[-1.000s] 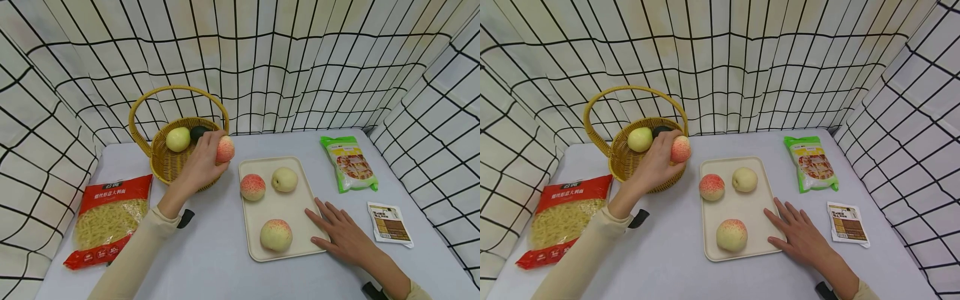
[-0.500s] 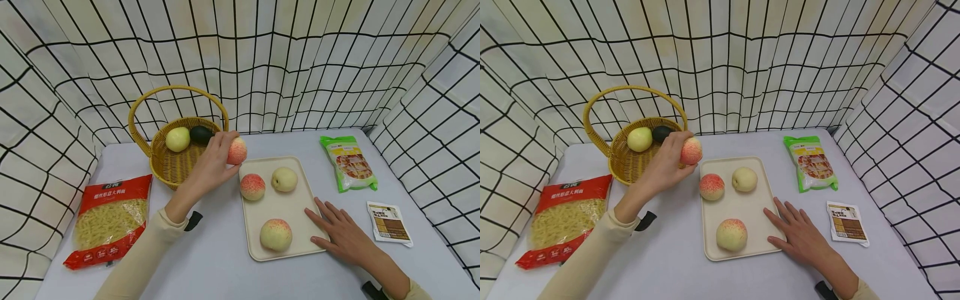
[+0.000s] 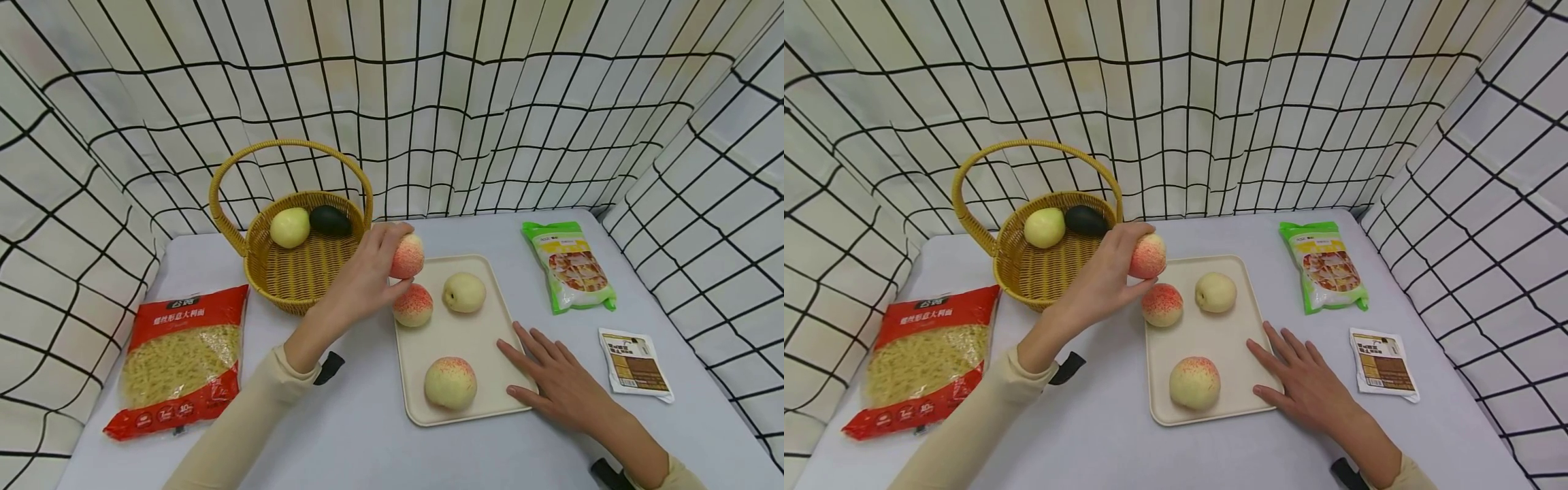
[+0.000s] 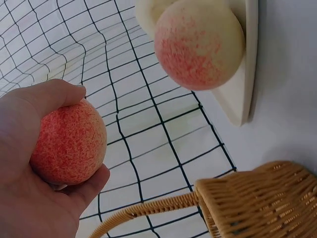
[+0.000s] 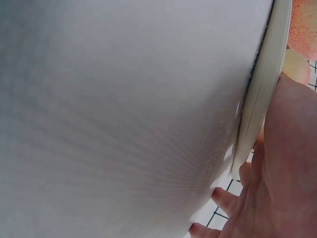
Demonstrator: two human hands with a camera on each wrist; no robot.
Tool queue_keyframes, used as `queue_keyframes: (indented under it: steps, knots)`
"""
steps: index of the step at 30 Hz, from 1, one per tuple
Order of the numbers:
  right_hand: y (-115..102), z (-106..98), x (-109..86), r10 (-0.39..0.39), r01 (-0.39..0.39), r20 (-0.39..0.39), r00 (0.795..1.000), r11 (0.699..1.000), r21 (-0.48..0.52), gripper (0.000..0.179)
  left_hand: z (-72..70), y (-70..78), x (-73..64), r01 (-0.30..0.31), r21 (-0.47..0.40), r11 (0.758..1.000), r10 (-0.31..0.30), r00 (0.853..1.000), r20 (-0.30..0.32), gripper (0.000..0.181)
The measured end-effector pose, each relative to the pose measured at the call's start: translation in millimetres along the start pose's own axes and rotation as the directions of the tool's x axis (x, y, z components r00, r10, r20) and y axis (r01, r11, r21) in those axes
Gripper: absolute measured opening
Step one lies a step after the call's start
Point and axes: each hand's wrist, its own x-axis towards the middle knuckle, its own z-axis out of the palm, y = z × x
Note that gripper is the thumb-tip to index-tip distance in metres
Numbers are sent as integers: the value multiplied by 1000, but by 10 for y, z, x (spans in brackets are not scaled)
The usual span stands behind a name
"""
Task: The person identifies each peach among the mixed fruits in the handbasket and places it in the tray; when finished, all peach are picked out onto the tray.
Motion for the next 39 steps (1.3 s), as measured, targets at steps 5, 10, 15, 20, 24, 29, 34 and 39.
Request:
queue_keyframes:
  steps: [5, 10, 15, 20, 24, 29, 34, 39]
  knots:
    - [4, 6, 2, -3, 3, -1, 1000, 1000, 1, 73, 70, 92, 0, -36, -12, 999, 36, 999, 3, 77]
    - [3, 5, 2, -5, 5, -2, 1000, 1000, 2, 73, 151, 176, 0, -76, -15, 997, 76, 997, 0, 76]
    - [-2, -5, -1, 0, 0, 4, 1000, 1000, -1, 73, 214, 248, -12, -75, -30, 997, 76, 997, 23, 76]
    - [-6, -20, -2, 3, -3, 6, 1000, 1000, -2, 73, 280, 314, -31, -88, -50, 995, 90, 995, 42, 75]
    - [-7, -20, 3, 6, -6, 9, 1000, 1000, -1, 73, 338, 376, -38, -109, -61, 992, 112, 992, 56, 76]
    - [-12, -22, 6, 8, -8, 11, 1000, 1000, 2, 72, 400, 454, -50, -117, -61, 991, 122, 988, 90, 79]
    - [-8, -21, 0, 4, -4, 7, 1000, 1000, -1, 72, 463, 539, -58, -126, -47, 991, 131, 982, 133, 79]
    - [-4, -12, 1, -2, 2, 5, 1000, 1000, 2, 72, 551, 629, -87, -161, -43, 986, 166, 971, 173, 80]
